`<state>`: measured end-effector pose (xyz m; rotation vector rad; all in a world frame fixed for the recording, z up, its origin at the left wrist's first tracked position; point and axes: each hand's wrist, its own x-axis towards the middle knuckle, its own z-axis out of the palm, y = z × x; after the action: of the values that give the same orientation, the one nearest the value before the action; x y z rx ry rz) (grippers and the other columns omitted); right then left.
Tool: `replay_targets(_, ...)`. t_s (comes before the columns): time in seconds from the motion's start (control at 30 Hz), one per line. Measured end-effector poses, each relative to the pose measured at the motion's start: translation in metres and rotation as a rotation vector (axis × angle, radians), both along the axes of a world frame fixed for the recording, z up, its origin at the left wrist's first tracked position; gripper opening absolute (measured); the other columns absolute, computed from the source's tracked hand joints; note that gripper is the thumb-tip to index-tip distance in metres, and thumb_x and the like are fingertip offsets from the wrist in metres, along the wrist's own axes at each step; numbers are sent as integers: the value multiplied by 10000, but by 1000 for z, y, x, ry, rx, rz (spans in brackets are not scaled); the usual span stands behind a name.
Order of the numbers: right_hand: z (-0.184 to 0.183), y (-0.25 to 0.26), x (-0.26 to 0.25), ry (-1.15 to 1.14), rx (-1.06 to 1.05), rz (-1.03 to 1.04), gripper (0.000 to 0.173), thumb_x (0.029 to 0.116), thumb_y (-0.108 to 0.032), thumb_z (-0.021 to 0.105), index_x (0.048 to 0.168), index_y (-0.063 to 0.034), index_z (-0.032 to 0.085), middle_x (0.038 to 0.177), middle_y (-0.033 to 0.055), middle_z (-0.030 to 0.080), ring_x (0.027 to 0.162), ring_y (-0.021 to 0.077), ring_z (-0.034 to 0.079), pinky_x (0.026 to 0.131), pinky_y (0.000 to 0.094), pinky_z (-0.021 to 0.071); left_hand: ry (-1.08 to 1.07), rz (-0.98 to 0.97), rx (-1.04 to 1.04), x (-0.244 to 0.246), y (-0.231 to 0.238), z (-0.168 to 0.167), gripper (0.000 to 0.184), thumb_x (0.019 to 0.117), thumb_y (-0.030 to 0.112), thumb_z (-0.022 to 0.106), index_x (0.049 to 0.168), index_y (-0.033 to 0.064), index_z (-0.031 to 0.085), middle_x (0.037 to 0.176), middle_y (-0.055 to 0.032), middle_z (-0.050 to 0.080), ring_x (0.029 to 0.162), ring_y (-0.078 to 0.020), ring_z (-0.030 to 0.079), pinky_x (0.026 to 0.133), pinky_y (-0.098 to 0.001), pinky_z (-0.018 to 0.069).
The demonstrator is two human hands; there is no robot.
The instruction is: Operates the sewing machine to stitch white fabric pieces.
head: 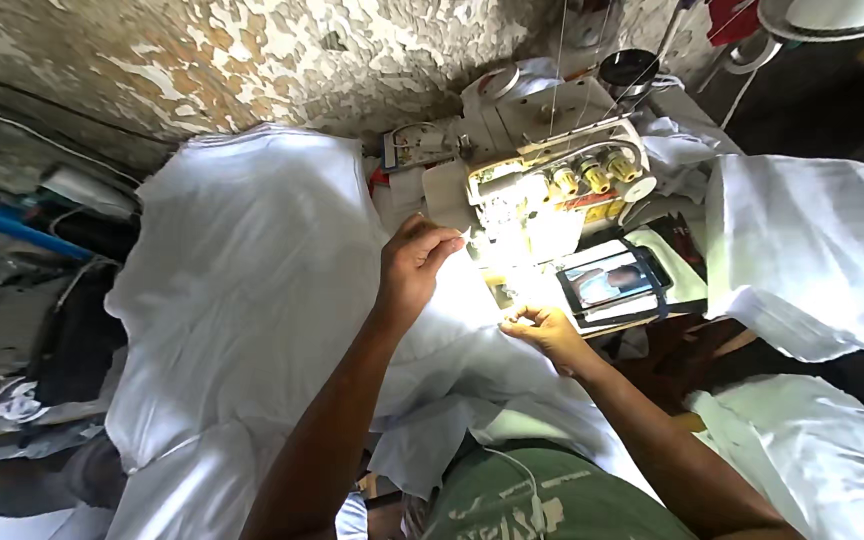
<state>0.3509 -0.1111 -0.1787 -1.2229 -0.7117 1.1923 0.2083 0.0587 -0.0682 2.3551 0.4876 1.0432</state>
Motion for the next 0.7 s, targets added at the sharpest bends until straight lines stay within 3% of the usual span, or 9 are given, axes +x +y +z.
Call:
replay_targets(0.1, 2, 0, -1, -6, -10, -3, 89, 902, 36, 709, 876, -29, 655, 823, -3, 677, 727, 36, 641, 694, 213, 559, -45, -31, -97, -1, 2, 0, 114, 942, 45, 682, 956, -51, 740, 924, -73, 649, 905, -21, 595, 830, -125, 479)
replay_targets(0.2, 4, -2, 0, -3, -6, 46, 111, 905, 34, 705, 885, -39, 623, 809, -10, 655, 725, 32, 630, 699, 204, 551, -60, -70, -174, -6, 3, 2, 91, 937, 39, 689, 955, -37, 734, 923, -27, 637, 895, 15, 588, 808, -109, 484)
replay_targets(0.33, 9, -5, 4, 95, -60, 175, 78, 953, 5, 652, 1016, -31, 621, 779, -18, 643, 694, 34, 618, 691, 208, 544, -30, -100, -123, -18, -5, 13, 92, 925, 39, 701, 934, -46, 735, 909, -36, 637, 876, 21, 588, 805, -98, 482)
replay_targets(0.37, 13, -8, 5, 86, -55, 193, 48, 959, -6, 647, 1000, -31, 643, 782, -21, 655, 702, 29, 623, 694, 204, 544, -24, -99, -94, -22, -9, 17, 99, 925, 43, 702, 932, -49, 737, 910, -43, 641, 878, 17, 590, 809, -99, 482)
replay_targets(0.47, 26, -17, 4, -72, -2, 203, 80, 949, -43, 671, 873, -67, 660, 788, -64, 659, 725, -18, 610, 697, 168, 518, -28, -69, -29, -36, -22, 27, 105, 928, 44, 693, 923, -50, 740, 911, -47, 638, 885, 22, 583, 814, -86, 469)
replay_targets(0.57, 39, -26, 2, -239, 20, 215, 77, 959, -97, 682, 900, -58, 650, 837, -58, 661, 742, -40, 612, 689, 139, 514, -62, -33, -19, -49, -35, 31, 109, 929, 60, 695, 913, -39, 739, 918, -32, 630, 893, 36, 576, 823, -75, 464)
replay_targets(0.7, 51, -34, -3, -388, 80, 139, 111, 950, -149, 703, 928, -55, 646, 799, -65, 640, 590, -81, 518, 567, 95, 450, -121, -1, -28, -65, -45, 31, 101, 944, 88, 694, 941, -2, 739, 950, 11, 622, 911, 52, 577, 821, -74, 476)
